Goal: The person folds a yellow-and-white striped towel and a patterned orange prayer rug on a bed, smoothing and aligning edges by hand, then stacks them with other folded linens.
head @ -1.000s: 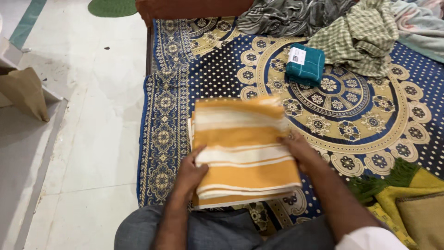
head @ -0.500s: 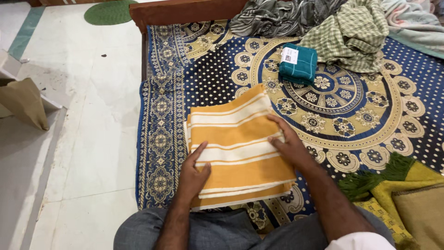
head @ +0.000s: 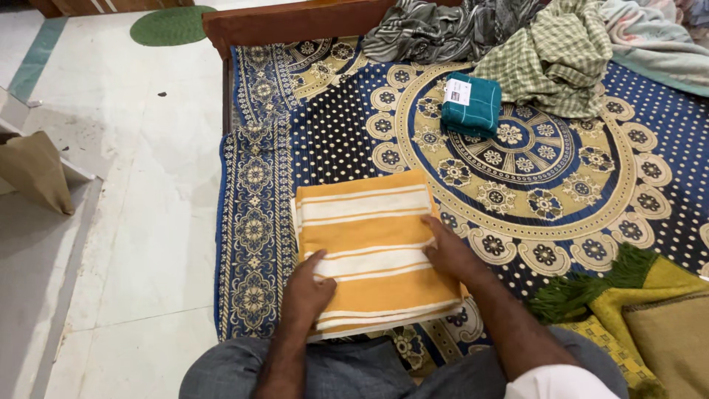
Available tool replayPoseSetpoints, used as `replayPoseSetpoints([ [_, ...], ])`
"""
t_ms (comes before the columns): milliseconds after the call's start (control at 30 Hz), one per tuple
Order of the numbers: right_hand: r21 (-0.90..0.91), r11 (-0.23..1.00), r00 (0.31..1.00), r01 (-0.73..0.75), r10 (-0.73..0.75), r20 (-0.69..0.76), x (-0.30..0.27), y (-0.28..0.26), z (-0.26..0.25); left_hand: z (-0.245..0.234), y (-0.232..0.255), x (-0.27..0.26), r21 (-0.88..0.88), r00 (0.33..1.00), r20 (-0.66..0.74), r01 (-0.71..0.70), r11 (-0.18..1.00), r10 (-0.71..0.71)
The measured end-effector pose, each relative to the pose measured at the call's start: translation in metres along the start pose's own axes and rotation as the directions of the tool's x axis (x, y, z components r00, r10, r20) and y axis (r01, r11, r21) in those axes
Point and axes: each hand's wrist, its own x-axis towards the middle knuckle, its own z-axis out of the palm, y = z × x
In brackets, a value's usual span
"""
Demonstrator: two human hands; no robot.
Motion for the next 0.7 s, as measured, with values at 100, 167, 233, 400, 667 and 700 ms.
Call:
replayPoseSetpoints([
  [100,0.006,0.999,0.994,-0.039,0.040,-0.097,0.000,0.007,0.004,0.002,-0.007,-0.002,0.070,0.968,0.030,0.245,0.967,-0.248],
  [167,-0.015,0.991,0.981,-0.132,0.129,-0.148,0.000,0.005,0.004,0.003,-0.014,0.003,0.057,0.981,-0.106,0.169,0.984,-0.162],
  [233,-0.119,0.946,0.940,-0.301,0.274,-0.203,-0.001,0.005,-0.001,0.005,-0.021,0.018,0.085,0.970,-0.201,0.155,0.984,-0.135],
  [400,0.416,0.770,0.871,-0.484,0.467,0.149,-0.006,0.007,0.006,0.024,-0.047,0.048,-0.540,0.940,0.163,0.339,0.771,-0.299],
  [667,0.542,0.728,0.907,-0.420,0.366,0.210,0.000,0.027,0.015,0.023,-0.040,0.056,-0.624,0.904,0.220,0.419,0.659,-0.366],
  [700,0.533,0.721,0.896,-0.443,0.381,0.230,0.002,0.028,0.014,0.020,-0.035,0.057,-0.609,0.886,0.242,0.456,0.649,-0.395],
])
